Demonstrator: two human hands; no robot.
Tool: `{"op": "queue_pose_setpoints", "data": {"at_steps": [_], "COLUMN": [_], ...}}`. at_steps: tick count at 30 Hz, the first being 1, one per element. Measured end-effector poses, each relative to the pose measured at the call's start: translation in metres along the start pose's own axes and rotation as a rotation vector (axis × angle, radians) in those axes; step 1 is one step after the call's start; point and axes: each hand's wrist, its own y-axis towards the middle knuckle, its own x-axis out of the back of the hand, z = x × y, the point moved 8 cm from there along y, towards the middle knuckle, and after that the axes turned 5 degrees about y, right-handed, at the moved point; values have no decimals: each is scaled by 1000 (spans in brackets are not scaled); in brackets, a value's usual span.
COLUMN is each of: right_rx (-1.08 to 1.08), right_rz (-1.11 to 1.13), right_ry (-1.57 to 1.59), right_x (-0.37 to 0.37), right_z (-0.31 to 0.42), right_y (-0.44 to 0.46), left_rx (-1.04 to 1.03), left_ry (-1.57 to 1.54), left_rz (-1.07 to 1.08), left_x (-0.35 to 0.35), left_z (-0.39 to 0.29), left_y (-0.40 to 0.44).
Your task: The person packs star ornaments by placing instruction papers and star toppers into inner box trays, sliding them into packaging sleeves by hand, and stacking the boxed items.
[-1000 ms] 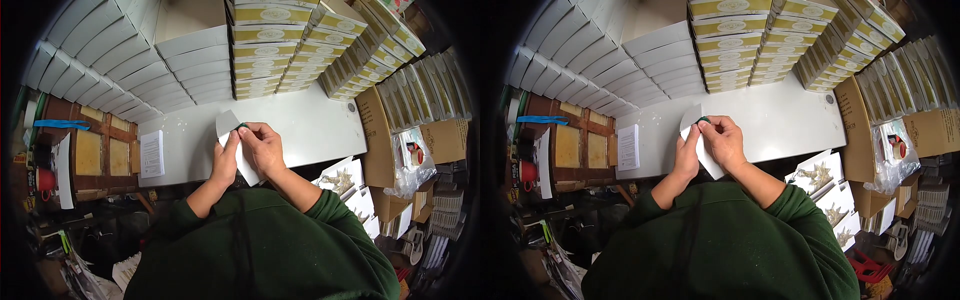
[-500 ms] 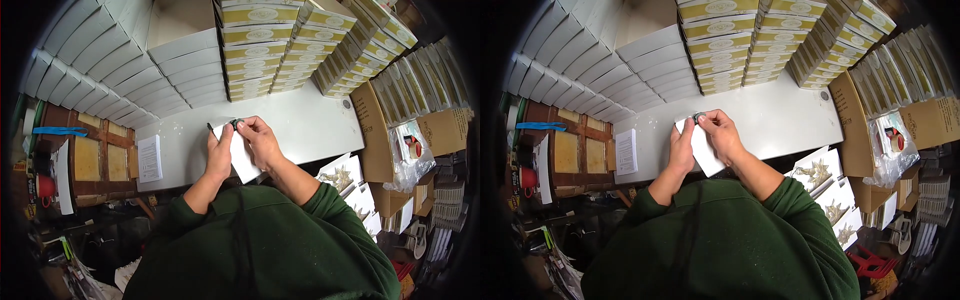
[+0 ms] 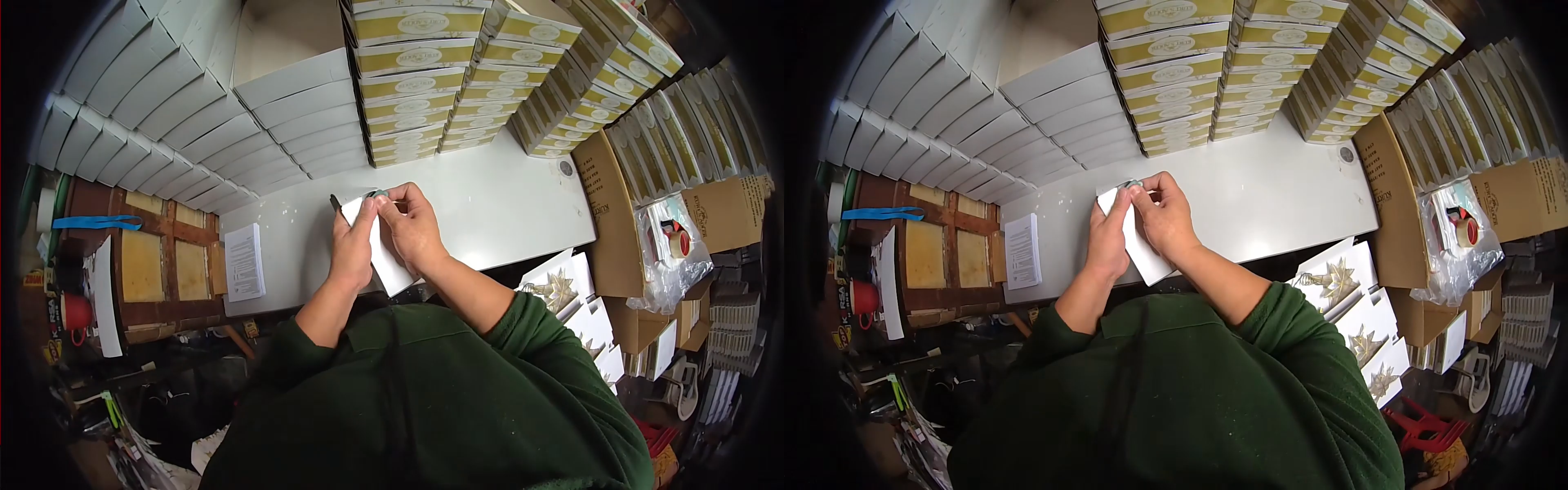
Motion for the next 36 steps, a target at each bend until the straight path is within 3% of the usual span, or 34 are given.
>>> {"op": "queue_pose_setpoints", "data": {"at_steps": [4,9,20,24,29,32,34,36], "right_rx": [-45,-201,-203,-349,-304,-295,-324,-324], "right_rz": [146,100,9,-51,29,42,-8,-86], "right_ry": [10,144,66,-112,-98,80,65,-21], "right_x": [-15,-2,-2,1,4,14,45,90], "right_z": [13,-40,-31,-21,-31,-26,-21,-21], "right_y": [-4,4,2,4,8,-1,-6,4], "left_rx": [302,497,392,367,371,400,484,476], "left_ry": [-155,-180,-119,-119,-52,-39,-381,-388], "left_rz": [-1,-61,-69,-81,6,3,34,-152], "left_x": [4,21,25,22,17,64,92,130], "left_z": [-3,32,36,35,17,12,2,1], "left_y": [-11,-15,-6,-5,0,8,7,10]}}
